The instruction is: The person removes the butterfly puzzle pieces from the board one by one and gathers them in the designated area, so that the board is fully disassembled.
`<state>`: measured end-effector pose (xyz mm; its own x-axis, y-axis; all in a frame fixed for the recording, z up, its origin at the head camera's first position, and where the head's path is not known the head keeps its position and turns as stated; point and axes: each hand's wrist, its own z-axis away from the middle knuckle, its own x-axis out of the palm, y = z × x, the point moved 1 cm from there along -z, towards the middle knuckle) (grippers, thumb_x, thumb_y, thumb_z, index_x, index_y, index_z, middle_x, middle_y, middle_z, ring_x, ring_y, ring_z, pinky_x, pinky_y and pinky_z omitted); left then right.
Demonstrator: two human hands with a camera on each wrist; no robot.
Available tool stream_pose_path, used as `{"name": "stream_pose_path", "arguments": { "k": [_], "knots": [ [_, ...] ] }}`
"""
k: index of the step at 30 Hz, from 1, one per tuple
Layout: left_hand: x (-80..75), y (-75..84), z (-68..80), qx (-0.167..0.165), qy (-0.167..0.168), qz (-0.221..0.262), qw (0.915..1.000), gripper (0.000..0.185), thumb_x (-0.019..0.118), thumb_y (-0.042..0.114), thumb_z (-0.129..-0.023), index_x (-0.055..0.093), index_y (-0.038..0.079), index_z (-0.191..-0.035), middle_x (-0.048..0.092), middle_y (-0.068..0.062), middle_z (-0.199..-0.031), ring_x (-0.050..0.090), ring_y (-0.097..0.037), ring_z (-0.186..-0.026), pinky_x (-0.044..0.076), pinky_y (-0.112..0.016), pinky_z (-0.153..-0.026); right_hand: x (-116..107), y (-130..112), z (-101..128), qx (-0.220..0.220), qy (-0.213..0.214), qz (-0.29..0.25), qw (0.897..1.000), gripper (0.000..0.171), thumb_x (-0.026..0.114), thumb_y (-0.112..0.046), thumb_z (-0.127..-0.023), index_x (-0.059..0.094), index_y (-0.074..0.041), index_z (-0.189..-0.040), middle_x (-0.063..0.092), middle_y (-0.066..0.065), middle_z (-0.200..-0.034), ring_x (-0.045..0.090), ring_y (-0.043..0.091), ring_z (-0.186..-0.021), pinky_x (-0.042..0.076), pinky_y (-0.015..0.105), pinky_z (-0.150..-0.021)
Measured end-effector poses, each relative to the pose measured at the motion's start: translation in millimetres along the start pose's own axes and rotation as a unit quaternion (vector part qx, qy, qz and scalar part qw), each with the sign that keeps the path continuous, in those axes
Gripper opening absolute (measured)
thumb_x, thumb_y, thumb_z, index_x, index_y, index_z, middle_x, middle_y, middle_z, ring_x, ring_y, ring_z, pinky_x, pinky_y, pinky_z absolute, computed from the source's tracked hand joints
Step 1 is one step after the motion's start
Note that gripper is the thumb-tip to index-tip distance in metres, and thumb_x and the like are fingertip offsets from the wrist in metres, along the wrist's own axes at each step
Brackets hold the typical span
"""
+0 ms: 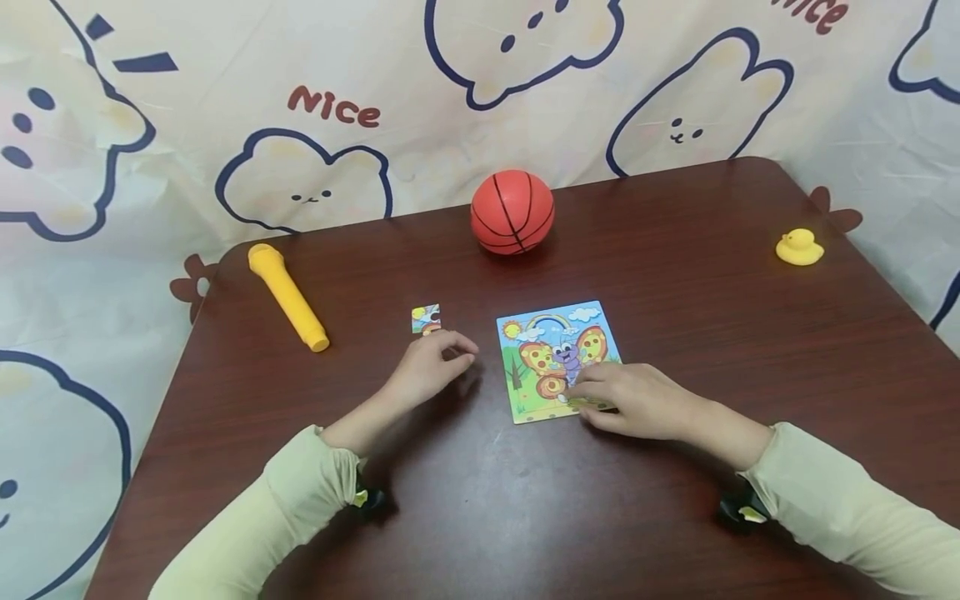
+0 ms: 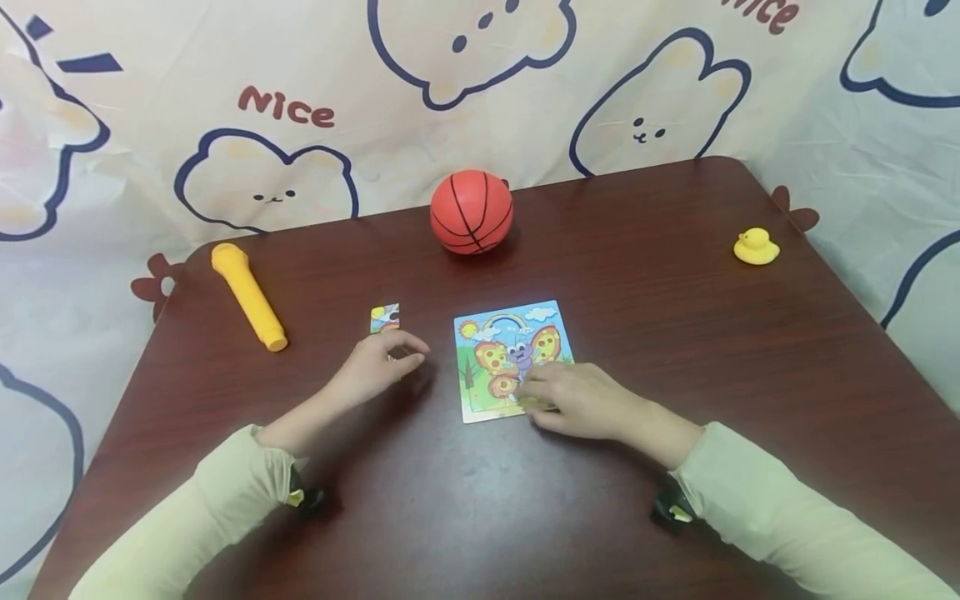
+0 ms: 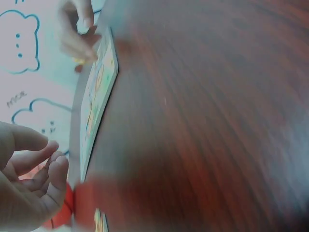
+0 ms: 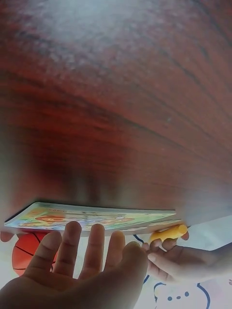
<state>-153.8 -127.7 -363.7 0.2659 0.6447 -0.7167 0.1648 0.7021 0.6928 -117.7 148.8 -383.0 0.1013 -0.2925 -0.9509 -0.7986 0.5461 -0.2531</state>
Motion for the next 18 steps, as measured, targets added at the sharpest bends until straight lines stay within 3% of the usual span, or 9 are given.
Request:
{"name": "stream_pose_path", "arguments": {
  "k": [11, 18],
  "knots": [
    [38.9, 26.3, -11.3, 0.042, -0.082, -0.021, 0.9955, 0.015, 0.059, 0.014, -0.084, 0.07, 0.009, -0.093, 0.063, -0.002, -0.09, 0.056, -0.014, -0.083, 0.043, -0.028, -0.073, 0, -5, 2, -0.003, -0.002, 0.001, 1.0, 0.021, 0.063, -0.024, -0.081, 0.066, -0.017, -0.1, 0.061, -0.002, -0.106, 0.055, 0.013, -0.1, 0.049, 0.032, -0.073],
    [49.6, 31.9, -17.3, 0.044, -0.094, -0.068, 0.9922, 0.022, 0.054, 0.015, -0.085, 0.066, 0.009, -0.103, 0.063, -0.003, -0.095, 0.054, -0.015, -0.085, 0.043, -0.029, -0.074, 2, -9, 1, 0.006, -0.013, -0.002, 1.0, 0.021, 0.062, -0.025, -0.082, 0.066, -0.017, -0.101, 0.06, -0.001, -0.109, 0.054, 0.015, -0.102, 0.048, 0.034, -0.075]
  ]
}}
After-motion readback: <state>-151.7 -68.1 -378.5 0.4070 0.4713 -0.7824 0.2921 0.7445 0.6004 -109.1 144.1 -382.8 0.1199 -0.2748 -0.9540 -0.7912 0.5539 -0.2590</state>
